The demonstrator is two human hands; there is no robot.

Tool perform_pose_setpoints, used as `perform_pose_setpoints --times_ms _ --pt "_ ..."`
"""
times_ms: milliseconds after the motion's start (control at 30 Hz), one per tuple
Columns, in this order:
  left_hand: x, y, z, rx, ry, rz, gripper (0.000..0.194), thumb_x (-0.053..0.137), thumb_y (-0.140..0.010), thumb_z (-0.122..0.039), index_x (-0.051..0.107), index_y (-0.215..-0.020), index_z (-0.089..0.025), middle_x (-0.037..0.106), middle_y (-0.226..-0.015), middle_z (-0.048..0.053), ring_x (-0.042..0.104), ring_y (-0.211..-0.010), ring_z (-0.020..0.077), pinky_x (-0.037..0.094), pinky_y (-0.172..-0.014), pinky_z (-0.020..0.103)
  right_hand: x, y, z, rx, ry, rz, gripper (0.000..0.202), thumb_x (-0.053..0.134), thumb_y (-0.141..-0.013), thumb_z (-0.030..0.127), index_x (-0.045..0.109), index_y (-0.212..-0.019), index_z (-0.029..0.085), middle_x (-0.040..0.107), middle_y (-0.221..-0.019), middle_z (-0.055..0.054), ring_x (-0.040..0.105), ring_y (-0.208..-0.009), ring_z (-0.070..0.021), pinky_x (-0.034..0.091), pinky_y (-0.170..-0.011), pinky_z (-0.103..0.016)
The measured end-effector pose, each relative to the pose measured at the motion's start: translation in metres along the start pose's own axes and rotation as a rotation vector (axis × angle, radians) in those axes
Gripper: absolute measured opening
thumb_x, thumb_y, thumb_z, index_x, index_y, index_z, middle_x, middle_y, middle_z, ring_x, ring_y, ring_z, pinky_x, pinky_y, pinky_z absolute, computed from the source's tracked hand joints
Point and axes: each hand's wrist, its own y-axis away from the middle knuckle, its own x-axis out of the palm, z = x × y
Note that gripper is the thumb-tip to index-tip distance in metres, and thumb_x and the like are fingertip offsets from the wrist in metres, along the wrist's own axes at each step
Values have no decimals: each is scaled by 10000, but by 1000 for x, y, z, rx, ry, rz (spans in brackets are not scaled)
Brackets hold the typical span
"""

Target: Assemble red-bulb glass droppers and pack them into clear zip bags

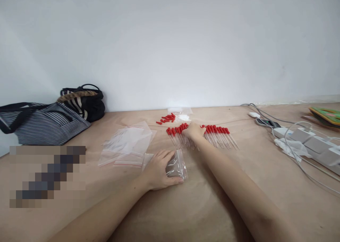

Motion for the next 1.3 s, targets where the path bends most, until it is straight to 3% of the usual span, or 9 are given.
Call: perform_pose_setpoints --times_ms 333,500,667,733,800,967,1167,1300 --pt "2 0 3 3 -21 24 809 642 -589 -584 418 -1234 -150 515 -1168 139 477 -1052 297 380 -900 441 -3 -1 7 29 -177 -10 166 570 -621 134 614 -781 141 630 -824 -108 565 -879 -274 272 -832 -418" --pt "3 1 4 22 -19 10 809 641 -591 -582 415 -1237 -151 507 -1185 134 464 -1077 292 370 -921 433 -14 -1 -8 -36 -421 79 101 587 -645 183 623 -719 124 619 -734 -75 564 -738 -201 376 -669 -306" --pt "2 -1 1 13 -25 11 810 651 -583 -575 427 -1228 -139 514 -1175 142 471 -1073 298 375 -920 438 -33 29 -37 -127 -704 246 138 596 -685 257 616 -725 127 565 -620 10 461 -522 -71 359 -528 -208" --pt "0 -1 0 8 -28 18 800 655 -586 -562 430 -1226 -136 521 -1167 143 475 -1069 299 376 -920 443 -35 47 -49 -123 -807 332 201 653 -639 324 604 -698 138 505 -550 42 381 -448 -45 319 -466 -196" --pt "0 -1 -2 7 -30 20 795 658 -587 -553 432 -1226 -137 522 -1170 142 471 -1077 301 369 -928 449 -32 63 -59 -54 -1105 477 284 731 -542 355 590 -676 148 447 -510 67 323 -419 -30 269 -425 -184" --pt "3 -1 -1 20 -28 21 831 658 -578 -570 427 -1238 -122 523 -1177 152 461 -1092 307 359 -940 454 -17 83 -73 57 -1503 500 363 806 -433 333 586 -652 143 464 -539 64 372 -456 -23 301 -445 -164" --pt "6 -1 2 30 -27 23 848 646 -578 -589 405 -1263 -152 499 -1228 137 436 -1122 313 354 -940 466 -5 96 -68 10 -1528 508 343 791 -486 316 579 -692 142 537 -583 44 478 -505 -47 388 -489 -176" --pt "3 -1 -2 11 -29 47 841 655 -580 -573 417 -1253 -129 509 -1214 149 439 -1119 313 354 -943 461 -5 104 -66 -44 -1398 633 311 785 -509 281 557 -662 134 572 -587 21 544 -526 -78 449 -534 -206"
